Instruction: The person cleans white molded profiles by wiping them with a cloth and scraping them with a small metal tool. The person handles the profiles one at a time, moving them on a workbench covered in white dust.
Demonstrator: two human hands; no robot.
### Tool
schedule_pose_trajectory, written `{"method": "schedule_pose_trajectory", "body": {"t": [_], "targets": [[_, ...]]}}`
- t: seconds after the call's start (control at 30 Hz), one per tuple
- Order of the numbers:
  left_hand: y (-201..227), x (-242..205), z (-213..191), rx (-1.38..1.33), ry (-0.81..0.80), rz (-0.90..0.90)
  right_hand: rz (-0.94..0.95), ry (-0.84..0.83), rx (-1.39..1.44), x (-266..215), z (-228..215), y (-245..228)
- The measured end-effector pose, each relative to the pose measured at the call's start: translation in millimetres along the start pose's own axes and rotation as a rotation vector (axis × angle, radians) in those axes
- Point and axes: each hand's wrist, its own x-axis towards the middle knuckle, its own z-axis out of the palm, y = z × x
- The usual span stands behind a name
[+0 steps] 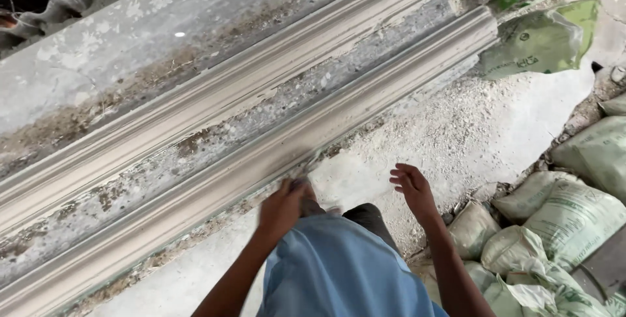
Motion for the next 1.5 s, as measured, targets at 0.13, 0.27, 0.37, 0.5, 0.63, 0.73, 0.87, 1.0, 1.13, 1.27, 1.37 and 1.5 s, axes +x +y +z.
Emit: {"method": "schedule_pose_trajectory", "body": {"t": [0.13,0.27,0.37,0.5,0.63,0.73,0.87,1.0,1.13,1.27,1.37,1.5], "targets": [[-31.2,-59.2,-15.9,0.064,-0.016,-0.174,0.087,-0.02,0.063,14.3,3.7,31.5],[-5.4,-29.6,27.0,0.142,-0.068,-0.237,0.114,-0.134,0.116,43.7,8.9,44.7],[37.6,37.5,71.1,0.126,-0.004,-0.118,0.08,-0.21,0.142,73.9,7.2,36.8],[93.3,122.2,107.8,0.104,0.033,-0.012,0.026,-0.293,0.131,107.8,-8.9,12.0],[91.1,143.5,134.8,0.061,0.094,0.001,-0.054,-0.369,0.106,148.6,-54.5,16.9],[61.4,122.4,127.5,0.103,0.082,-0.108,-0.062,-0.371,0.06,169.1,-111.6,10.0],[65.4,85.3,85.8,-0.087,-0.032,-0.251,0.031,-0.326,0.077,209.9,-202.9,22.8],[93.8,101.1,74.1,0.119,-0.016,-0.351,0.082,-0.346,0.052,253.5,-256.7,38.5],[130.1,159.9,149.1,0.096,0.311,-0.023,0.072,-0.471,-0.076,276.7,-251.3,10.2],[182.0,198.9,146.6,0.075,-0.005,-0.253,-0.084,-0.512,-0.189,301.7,-235.2,-22.6],[158.7,171.2,130.1,0.117,0.029,-0.245,-0.105,-0.467,-0.177,294.9,-235.8,-37.9],[128.9,136.2,91.8,0.16,0.0,-0.266,-0.053,-0.421,-0.176,289.8,-252.9,-21.9]]}}
